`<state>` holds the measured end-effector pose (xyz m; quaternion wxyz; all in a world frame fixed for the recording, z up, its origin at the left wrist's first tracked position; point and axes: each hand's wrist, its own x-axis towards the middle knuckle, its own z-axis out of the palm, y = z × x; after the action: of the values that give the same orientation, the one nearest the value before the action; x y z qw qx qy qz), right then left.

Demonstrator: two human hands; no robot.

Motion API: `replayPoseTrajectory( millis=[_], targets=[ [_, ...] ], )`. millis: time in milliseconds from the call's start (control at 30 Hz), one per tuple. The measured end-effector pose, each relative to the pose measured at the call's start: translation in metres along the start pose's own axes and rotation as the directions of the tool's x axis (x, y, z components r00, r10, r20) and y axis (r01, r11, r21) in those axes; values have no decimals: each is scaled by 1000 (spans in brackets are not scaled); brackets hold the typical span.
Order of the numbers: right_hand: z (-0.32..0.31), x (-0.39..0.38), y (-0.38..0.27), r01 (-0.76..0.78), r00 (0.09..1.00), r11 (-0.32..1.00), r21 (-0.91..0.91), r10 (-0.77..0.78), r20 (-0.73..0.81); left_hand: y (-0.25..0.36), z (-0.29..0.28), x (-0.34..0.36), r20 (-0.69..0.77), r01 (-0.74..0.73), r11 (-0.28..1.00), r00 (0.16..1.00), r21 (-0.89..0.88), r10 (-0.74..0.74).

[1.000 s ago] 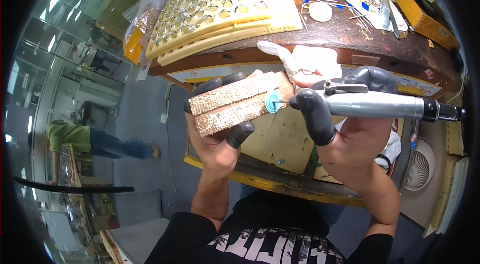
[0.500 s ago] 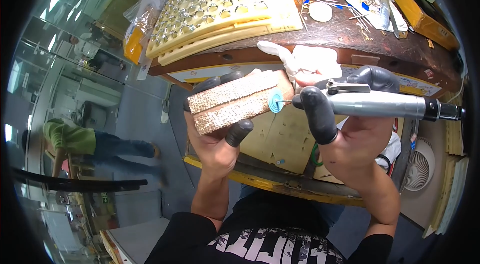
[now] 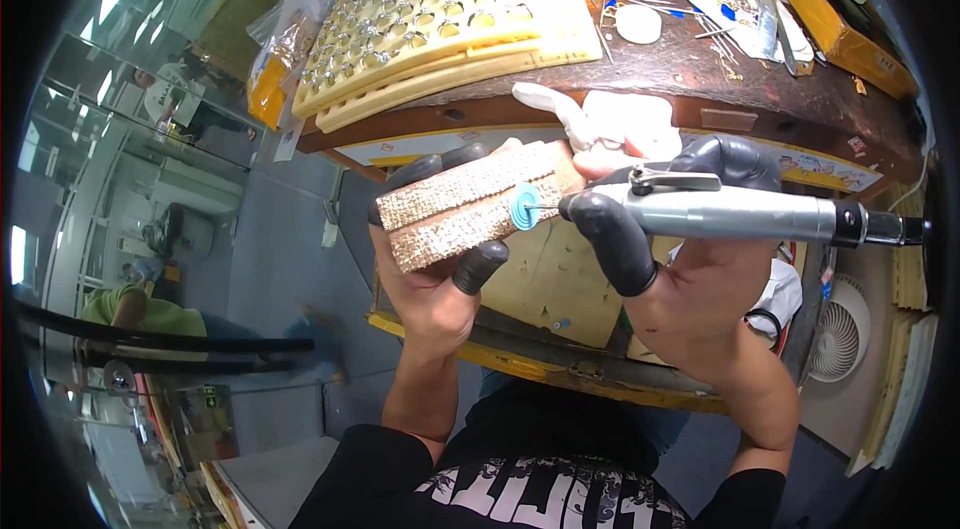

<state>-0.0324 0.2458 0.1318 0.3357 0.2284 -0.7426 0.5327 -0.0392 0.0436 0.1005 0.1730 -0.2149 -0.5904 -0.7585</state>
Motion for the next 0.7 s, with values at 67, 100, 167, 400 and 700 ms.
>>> replayPoseTrajectory(
  millis=[67, 100, 167, 400, 700],
  targets=[
    [-3, 2, -2, -16, 999, 997, -76, 19, 34, -1, -2, 0, 13, -19, 998, 1000, -59, 19],
    [0, 1, -1, -15, 999, 997, -73, 17, 35, 0, -3, 0, 11, -20, 998, 1000, -57, 21],
    [4, -2, 2, -116, 988, 983, 140, 129, -88, -1, -1, 1, 28, -29, 999, 999, -29, 30],
    [-2, 5, -5, 102, 995, 981, -162, -100, 18, 1, 0, 1, 17, -31, 998, 999, -61, 32],
    [7, -1, -2, 71, 997, 992, -108, -75, -30, 0, 4, 4, 70, -87, 996, 994, -6, 87]
  ],
)
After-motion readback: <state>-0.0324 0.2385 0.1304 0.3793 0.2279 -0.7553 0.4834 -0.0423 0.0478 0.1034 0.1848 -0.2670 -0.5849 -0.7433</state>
